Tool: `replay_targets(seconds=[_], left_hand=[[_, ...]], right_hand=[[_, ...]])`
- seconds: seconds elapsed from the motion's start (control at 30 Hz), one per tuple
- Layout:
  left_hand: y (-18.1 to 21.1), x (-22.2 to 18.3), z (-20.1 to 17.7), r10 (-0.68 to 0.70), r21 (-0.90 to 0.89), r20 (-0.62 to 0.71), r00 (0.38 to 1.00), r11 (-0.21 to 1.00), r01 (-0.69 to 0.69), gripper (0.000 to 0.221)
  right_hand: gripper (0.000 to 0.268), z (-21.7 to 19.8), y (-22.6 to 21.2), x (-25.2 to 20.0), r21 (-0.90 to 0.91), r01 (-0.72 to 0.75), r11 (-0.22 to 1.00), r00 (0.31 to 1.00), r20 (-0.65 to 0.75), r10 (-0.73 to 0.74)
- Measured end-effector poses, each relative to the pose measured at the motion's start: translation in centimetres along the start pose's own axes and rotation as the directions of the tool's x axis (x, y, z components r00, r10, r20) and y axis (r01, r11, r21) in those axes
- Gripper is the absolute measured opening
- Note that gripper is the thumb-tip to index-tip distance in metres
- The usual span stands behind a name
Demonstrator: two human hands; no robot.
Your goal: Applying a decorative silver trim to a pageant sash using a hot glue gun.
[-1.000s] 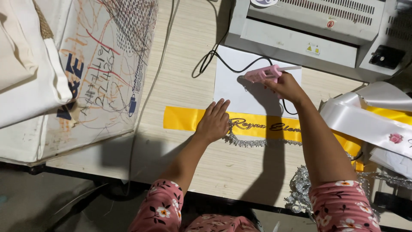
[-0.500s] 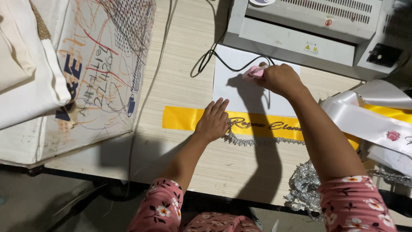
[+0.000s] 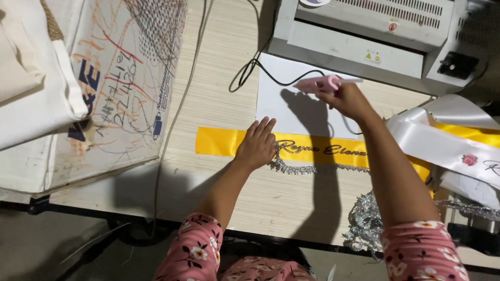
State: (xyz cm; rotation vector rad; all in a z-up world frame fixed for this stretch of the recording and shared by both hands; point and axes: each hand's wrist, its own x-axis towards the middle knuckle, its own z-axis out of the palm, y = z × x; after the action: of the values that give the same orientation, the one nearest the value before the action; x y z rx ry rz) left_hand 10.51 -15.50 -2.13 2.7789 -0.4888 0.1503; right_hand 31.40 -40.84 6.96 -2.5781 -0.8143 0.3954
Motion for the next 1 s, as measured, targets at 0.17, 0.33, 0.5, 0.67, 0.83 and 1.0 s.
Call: replay_targets(seconds=[0.17, 0.33, 0.5, 0.67, 0.83, 1.0], left_hand=[[0.0, 0.0, 0.6, -0.020, -0.013, 0.027, 0.999, 1.000, 0.020, 0.029], [0.0, -0.1, 0.8, -0.023, 0.001, 0.041, 0.999, 1.000, 0.023, 0.028], [0.0, 0.1, 0.6, -0.017, -0.003, 0.052, 0.998, 1.000, 0.017, 0.028], [0.2, 1.0, -0.8, 0.007, -0.026, -0.151, 0.989, 1.000, -0.011, 0.023], [-1.6, 6.3, -3.9, -0.066, -0.143, 0.245, 0.967, 0.984, 0.104, 0.022], [-2.7, 7.5, -1.2, -0.006, -0.138, 0.041, 0.999, 0.990, 0.012, 0.016]], right_hand=[[0.031, 3.0, 0.5, 1.2, 0.389, -0.417, 0.821, 0.907, 0.226, 0.354], [0.035, 2.4, -0.9, 1.2, 0.117, -0.037, 0.992, 0.996, 0.088, 0.027], [0.047, -0.9, -3.3, 1.2, -0.393, -0.130, 0.910, 0.933, 0.262, 0.247], [0.051, -1.9, -2.2, 1.0, -0.500, -0.092, 0.861, 0.936, 0.251, 0.246], [0.033, 1.3, -1.7, 1.2, 0.015, -0.247, 0.969, 0.952, 0.189, 0.240], [0.038, 1.9, -0.2, -0.1, 0.018, -0.214, 0.977, 0.969, 0.130, 0.210]])
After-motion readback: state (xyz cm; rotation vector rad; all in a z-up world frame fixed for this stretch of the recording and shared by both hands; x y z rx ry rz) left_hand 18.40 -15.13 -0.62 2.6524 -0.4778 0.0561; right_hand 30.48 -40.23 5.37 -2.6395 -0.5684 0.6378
